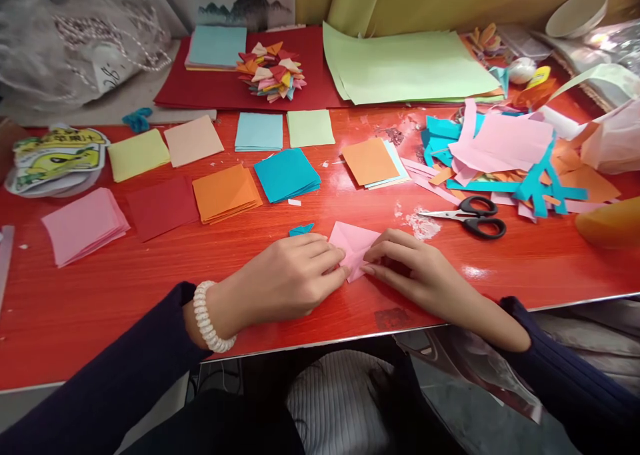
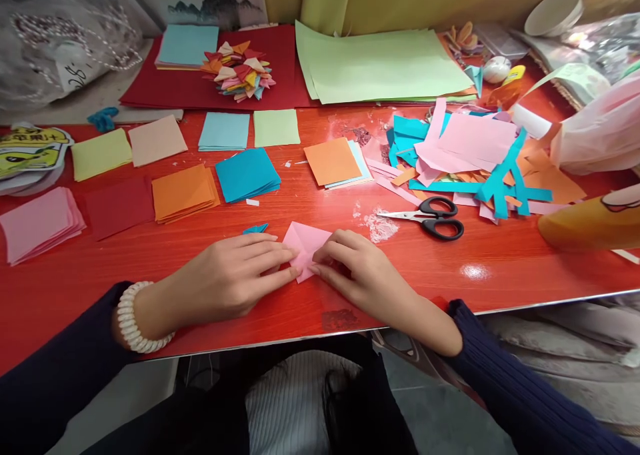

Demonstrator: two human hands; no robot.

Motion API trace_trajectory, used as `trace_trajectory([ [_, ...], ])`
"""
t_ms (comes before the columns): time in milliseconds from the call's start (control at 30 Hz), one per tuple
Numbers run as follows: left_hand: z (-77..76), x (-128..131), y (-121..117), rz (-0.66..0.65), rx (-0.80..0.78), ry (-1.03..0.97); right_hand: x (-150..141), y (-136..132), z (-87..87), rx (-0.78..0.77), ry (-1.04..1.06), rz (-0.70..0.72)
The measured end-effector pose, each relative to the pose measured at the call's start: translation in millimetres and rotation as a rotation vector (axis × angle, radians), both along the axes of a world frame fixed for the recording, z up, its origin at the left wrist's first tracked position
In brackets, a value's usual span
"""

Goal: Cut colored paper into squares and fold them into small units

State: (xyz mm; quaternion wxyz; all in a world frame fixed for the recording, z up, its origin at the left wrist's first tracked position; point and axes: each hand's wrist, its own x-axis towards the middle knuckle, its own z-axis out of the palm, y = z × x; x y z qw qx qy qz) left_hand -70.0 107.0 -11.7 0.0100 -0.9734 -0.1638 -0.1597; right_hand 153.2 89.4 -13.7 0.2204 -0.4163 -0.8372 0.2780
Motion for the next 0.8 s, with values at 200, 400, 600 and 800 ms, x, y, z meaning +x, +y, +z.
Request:
trace_trajectory([
  [200, 1.6, 0.8, -4.8, -0.007, -0.057, -0.01, -6.0, -3.9, -0.9, -0.041, -0.055, -0.089],
  [400, 5.7, 0.4, -6.2, -0.009, -0.066, -0.009, -6.5, -6.0, -4.2, -0.011, -0.066, -0.1],
  [600, 3.3, -1.6, -4.8, -0.04, -0.053, -0.002, -6.6, -8.2, -7.1, 0.036, -0.093, -0.109],
  [800, 3.0, -1.0, -6.1, -0.031, -0.019, 0.002, -5.3, -10.9, -11.8, 0.069, -0.119, -0.143],
])
